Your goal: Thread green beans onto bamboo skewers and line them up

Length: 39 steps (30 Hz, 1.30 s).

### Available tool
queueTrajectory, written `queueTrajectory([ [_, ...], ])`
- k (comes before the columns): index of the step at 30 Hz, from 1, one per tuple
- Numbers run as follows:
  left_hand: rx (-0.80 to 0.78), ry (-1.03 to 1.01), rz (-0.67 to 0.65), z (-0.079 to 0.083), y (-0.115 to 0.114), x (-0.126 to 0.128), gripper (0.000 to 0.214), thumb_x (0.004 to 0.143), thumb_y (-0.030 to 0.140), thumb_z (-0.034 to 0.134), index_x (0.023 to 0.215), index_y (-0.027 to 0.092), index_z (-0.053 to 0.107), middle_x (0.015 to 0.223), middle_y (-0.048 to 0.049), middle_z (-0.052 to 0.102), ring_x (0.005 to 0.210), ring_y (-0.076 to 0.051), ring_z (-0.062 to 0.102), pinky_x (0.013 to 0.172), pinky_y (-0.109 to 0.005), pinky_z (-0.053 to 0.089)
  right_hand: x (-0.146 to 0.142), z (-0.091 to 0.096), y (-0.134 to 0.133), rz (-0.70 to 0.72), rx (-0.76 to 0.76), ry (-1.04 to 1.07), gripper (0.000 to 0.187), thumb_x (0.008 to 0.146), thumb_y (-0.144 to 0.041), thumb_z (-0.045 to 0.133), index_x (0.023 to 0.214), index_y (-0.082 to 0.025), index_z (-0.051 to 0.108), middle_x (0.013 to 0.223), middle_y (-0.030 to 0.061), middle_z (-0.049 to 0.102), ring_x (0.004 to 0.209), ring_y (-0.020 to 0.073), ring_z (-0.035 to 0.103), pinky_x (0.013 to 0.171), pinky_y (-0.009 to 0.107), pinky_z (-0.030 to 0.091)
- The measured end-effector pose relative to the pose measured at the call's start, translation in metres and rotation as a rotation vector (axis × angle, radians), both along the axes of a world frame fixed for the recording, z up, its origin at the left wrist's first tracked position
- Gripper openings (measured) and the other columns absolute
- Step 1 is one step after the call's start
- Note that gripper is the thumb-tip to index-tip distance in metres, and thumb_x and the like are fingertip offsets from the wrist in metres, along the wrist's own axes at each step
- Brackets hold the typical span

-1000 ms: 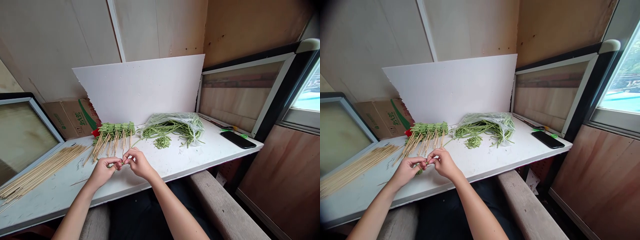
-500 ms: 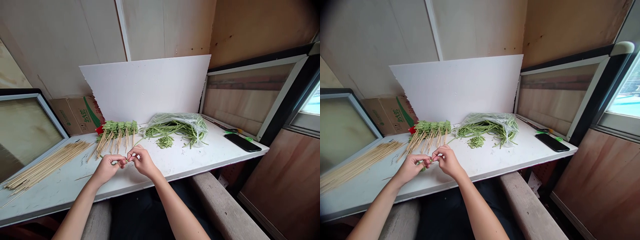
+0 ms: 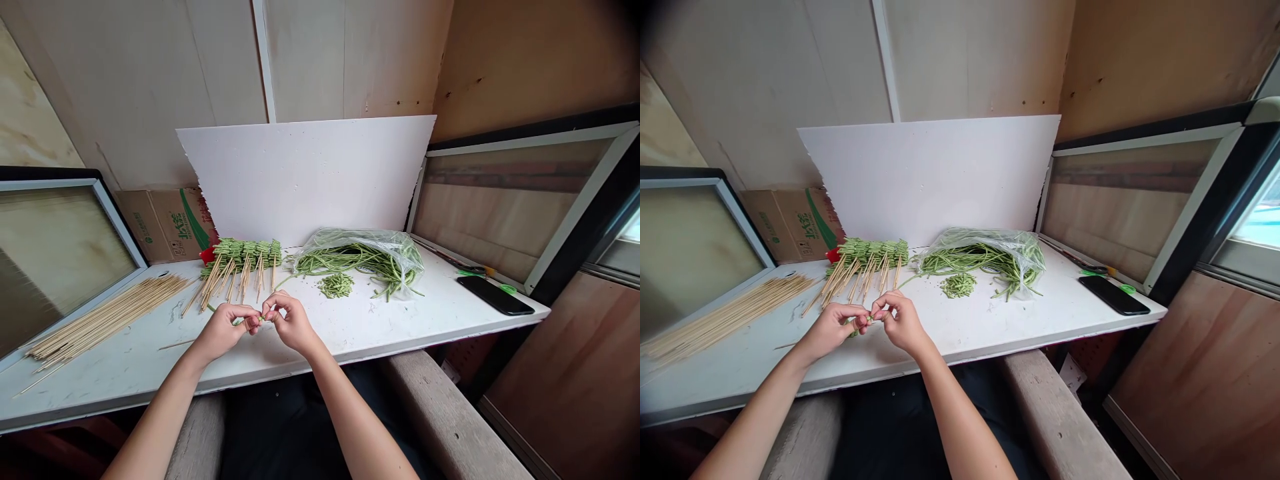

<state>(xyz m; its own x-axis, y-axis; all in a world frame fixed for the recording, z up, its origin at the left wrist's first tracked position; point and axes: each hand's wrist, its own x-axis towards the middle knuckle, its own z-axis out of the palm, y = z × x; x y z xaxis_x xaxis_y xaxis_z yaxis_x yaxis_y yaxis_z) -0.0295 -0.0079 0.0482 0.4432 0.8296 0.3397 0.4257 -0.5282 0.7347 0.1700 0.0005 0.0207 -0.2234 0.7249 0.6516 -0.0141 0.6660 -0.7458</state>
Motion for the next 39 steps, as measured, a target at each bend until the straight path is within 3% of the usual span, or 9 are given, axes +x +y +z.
queueTrajectory([
  [9,-0.004,-0.031,0.000,0.003,-0.002,0.001,0.036,0.094,0.039,0.065,0.065,0.017,0.070,0.066,-0.0042,0.068,0.068,-0.018,0.064,0.073,-0.031,0.053,-0.004,-0.004,0.006,0.029,-0.027,0.060,0.013,0.092,-0.026,0.063,0.081,-0.021,0.066,0.082,0.0028,0.066,0.084,0.0190,0.060,0.080,0.030,0.050],
  [11,-0.035,-0.073,0.011,0.002,0.000,-0.008,0.036,0.092,0.041,0.068,0.065,0.016,0.070,0.066,-0.0055,0.069,0.066,-0.018,0.064,0.070,-0.032,0.055,0.009,-0.005,0.014,0.004,-0.062,0.152,0.017,0.095,-0.033,0.059,0.083,-0.022,0.063,0.081,0.0029,0.063,0.078,0.0184,0.060,0.072,0.030,0.051],
  [14,-0.059,-0.191,0.122,-0.001,0.007,-0.024,0.035,0.087,0.046,0.074,0.071,0.014,0.075,0.067,-0.0072,0.071,0.061,-0.019,0.066,0.064,-0.033,0.057,0.042,-0.001,0.027,-0.177,-0.096,0.206,0.023,0.094,-0.041,0.059,0.082,-0.022,0.061,0.081,0.0037,0.063,0.075,0.0182,0.060,0.067,0.029,0.051],
  [17,-0.032,-0.284,0.230,-0.004,0.014,-0.033,0.037,0.081,0.050,0.080,0.080,0.013,0.079,0.071,-0.0085,0.074,0.059,-0.019,0.067,0.062,-0.034,0.059,0.074,0.003,0.032,-0.266,-0.111,0.060,0.019,0.088,-0.038,0.068,0.083,-0.020,0.069,0.089,0.0072,0.072,0.084,0.0209,0.065,0.073,0.031,0.052],
  [22,-0.087,-0.232,0.190,-0.014,0.019,-0.024,0.040,0.085,0.052,0.078,0.097,0.013,0.082,0.086,-0.0124,0.079,0.069,-0.020,0.071,0.065,-0.032,0.061,0.087,-0.012,0.038,-0.400,-0.229,-0.186,0.013,0.083,-0.030,0.073,0.087,-0.020,0.080,0.091,0.0084,0.080,0.085,0.0232,0.071,0.080,0.034,0.054],
  [26,-0.158,-0.188,0.132,-0.020,0.019,-0.019,0.046,0.086,0.054,0.077,0.110,0.015,0.083,0.107,-0.0155,0.080,0.091,-0.026,0.076,0.084,-0.040,0.064,0.088,-0.026,0.052,-0.564,-0.304,-0.323,0.010,0.082,-0.024,0.073,0.089,-0.020,0.081,0.088,0.0083,0.080,0.080,0.0230,0.072,0.077,0.033,0.053],
  [30,-0.210,-0.173,0.085,-0.020,0.018,-0.018,0.052,0.085,0.054,0.078,0.122,0.017,0.080,0.130,-0.0157,0.074,0.109,-0.029,0.074,0.101,-0.046,0.060,0.103,-0.013,0.068,-0.766,-0.323,-0.524,0.012,0.088,-0.029,0.071,0.091,-0.024,0.081,0.091,0.0070,0.080,0.085,0.0232,0.072,0.073,0.030,0.048],
  [33,-0.161,-0.124,0.103,-0.016,0.016,-0.016,0.046,0.088,0.051,0.075,0.121,0.020,0.080,0.129,-0.0146,0.074,0.110,-0.028,0.073,0.100,-0.043,0.060,0.117,0.001,0.079,-0.877,-0.311,-0.720,0.013,0.088,-0.033,0.073,0.085,-0.023,0.081,0.090,0.0089,0.079,0.088,0.0250,0.070,0.069,0.030,0.042],
  [39,-0.065,-0.093,0.136,-0.015,0.015,-0.009,0.036,0.087,0.047,0.074,0.112,0.022,0.084,0.119,-0.0128,0.078,0.104,-0.028,0.073,0.091,-0.039,0.062,0.132,0.001,0.091,-0.845,-0.261,-0.954,0.025,0.094,-0.030,0.068,0.076,-0.018,0.080,0.084,0.0129,0.076,0.088,0.0251,0.066,0.064,0.030,0.037],
])
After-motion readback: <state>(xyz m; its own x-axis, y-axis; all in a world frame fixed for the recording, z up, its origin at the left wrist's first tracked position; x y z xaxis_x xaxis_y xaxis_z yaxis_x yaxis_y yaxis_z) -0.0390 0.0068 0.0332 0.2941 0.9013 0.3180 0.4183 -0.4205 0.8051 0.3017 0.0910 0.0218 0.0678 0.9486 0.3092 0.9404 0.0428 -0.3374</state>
